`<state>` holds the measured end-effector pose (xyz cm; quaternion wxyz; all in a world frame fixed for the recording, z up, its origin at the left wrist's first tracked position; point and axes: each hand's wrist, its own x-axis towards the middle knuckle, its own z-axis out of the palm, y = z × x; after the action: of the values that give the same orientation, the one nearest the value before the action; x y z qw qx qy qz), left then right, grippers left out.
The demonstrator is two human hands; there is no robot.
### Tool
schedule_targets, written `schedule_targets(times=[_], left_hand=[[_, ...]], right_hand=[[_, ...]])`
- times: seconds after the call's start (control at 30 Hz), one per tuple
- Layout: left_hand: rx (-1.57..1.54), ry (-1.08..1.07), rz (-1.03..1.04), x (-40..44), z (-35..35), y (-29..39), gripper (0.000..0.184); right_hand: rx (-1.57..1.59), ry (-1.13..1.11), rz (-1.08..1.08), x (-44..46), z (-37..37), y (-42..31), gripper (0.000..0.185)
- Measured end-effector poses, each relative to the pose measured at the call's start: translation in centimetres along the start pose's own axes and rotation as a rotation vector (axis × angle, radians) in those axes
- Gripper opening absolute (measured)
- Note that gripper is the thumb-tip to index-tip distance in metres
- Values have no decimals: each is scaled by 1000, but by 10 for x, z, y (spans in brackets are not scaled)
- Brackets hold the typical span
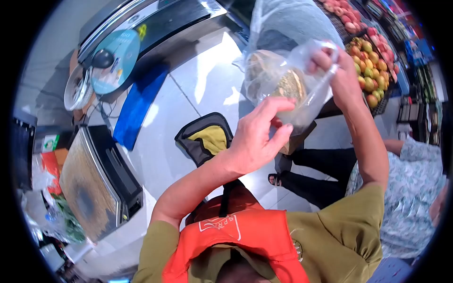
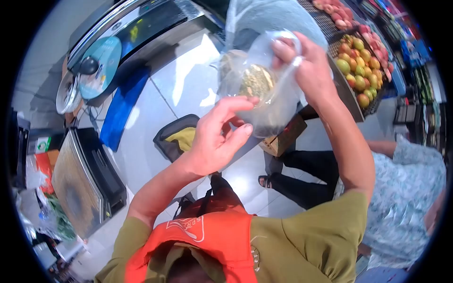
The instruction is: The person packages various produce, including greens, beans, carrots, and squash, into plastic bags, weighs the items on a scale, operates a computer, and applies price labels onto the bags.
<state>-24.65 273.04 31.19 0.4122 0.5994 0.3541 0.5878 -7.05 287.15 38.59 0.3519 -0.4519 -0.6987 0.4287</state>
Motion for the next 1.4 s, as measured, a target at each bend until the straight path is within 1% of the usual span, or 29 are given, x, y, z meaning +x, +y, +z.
schedule_targets(times=[0.03,0.1,0.13,0.17,0.2,0.23,0.27,0.3,0.37,0.4,0.43,0.47,0.5,0.53,0.57,0.6,0.63,0.7,0.73,0.8,0.83,0.9,0.97,1.0,1.07,1.1,1.17,1.3,1.4], left_hand=[[71,79,68,-6,-3,1,26],[59,133,-38,-27,-15,2,26],[34,143,-101,-40,-20,-7,25],[6,158,-166,-53,-23,-11,25],[62,103,-395,-61,-27,-5,24],[-11,106,-515,-70,-27,-10,27],[-86,112,-622,-79,-23,-25,31],[-167,124,-718,-82,-20,-33,35],[-308,193,-827,-82,-17,-28,54],[-344,203,-857,-86,-15,-37,68],[-403,204,-878,-87,-20,-34,76],[-452,206,-889,-90,-22,-35,89],[-482,186,-864,-95,-24,-35,99],[-537,152,-827,-100,-28,-26,103],[-599,190,-825,-105,-27,-21,103],[-737,134,-802,-109,-27,-23,102],[-874,107,-737,-111,-35,4,100],[-942,108,-636,-118,-44,39,94],[-944,71,-578,-125,-54,49,92],[-956,-18,-465,-144,-70,70,89],[-990,13,-398,-156,-72,68,85],[-987,173,-260,-182,-95,109,87],[-791,435,-282,-211,-121,129,86],[-787,464,-206,-225,-137,140,93],[-674,501,-180,-259,-170,171,99],[-625,506,-167,-275,-187,194,99],[-546,602,-101,-304,-217,213,93],[-518,725,-88,-354,-272,242,84],[-404,838,-85,-383,-306,256,81]], right_hand=[[110,12,69,-9,3,-12,19],[79,126,134,-21,6,-35,17],[179,94,72,-18,-2,-27,16],[195,29,35,-17,-5,-27,18],[209,25,101,-18,0,-32,20],[219,24,155,-19,5,-40,22],[162,109,128,-23,15,-50,19],[54,128,-3,-23,19,-52,16],[-68,117,-124,-22,21,-60,12],[-25,141,-163,-23,20,-61,12],[28,150,-200,-19,17,-59,11],[174,216,-176,-11,5,-53,12],[8,117,-243,-13,-14,-53,22],[28,47,-291,-16,-20,-68,28],[94,51,-284,-16,-24,-80,33],[161,56,-278,-14,-28,-92,39],[184,90,-260,-19,-18,-110,45],[232,158,-227,-28,5,-146,58],[250,196,-227,-37,17,-161,57],[283,191,-270,-53,52,-188,55],[296,181,-293,-62,68,-202,53],[332,137,-331,-82,105,-232,51],[377,79,-375,-103,146,-267,49],[397,43,-396,-112,166,-286,48],[436,-28,-415,-131,208,-322,46],[457,-53,-416,-139,229,-341,45],[488,-105,-397,-155,274,-375,44],[683,-570,-508,-151,340,-396,40],[764,-768,-497,-147,389,-410,38]])
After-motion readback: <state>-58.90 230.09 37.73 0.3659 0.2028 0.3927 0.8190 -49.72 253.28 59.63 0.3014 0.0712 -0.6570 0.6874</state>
